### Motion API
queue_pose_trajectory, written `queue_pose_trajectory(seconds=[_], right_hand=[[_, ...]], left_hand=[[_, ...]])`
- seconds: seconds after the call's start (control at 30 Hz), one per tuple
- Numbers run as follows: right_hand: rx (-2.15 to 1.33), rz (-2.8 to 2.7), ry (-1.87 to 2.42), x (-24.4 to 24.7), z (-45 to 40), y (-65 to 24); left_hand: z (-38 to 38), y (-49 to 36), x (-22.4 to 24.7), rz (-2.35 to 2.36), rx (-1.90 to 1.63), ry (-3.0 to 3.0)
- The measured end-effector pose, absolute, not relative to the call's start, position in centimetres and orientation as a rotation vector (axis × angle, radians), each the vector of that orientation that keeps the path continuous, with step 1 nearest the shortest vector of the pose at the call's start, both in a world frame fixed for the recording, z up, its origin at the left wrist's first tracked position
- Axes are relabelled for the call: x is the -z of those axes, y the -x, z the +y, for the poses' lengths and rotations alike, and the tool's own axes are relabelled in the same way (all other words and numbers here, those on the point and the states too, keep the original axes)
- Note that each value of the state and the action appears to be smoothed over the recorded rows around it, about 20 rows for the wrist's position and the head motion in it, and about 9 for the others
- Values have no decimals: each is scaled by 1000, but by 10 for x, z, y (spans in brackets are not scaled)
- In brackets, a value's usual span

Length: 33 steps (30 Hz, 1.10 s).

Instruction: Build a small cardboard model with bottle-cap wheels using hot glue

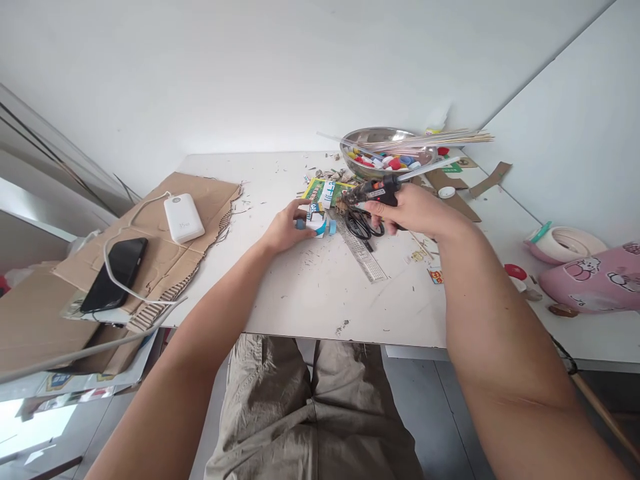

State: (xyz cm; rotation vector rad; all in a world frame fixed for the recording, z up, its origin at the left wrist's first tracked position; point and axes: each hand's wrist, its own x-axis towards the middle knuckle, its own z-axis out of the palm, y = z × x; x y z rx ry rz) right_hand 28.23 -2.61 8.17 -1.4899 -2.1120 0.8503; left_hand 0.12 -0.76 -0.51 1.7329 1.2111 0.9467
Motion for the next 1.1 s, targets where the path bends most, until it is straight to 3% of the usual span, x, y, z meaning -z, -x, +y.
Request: queue_pose_trajectory(seconds=[0.3, 1.1], right_hand=[[-770, -1827, 1276, -32, -15, -226], [-724, -1804, 1307, -16, -10, -214]], left_hand=[[-12, -9, 4, 1241, -975, -1710], [-13, -12, 6, 1264, -1027, -1720]])
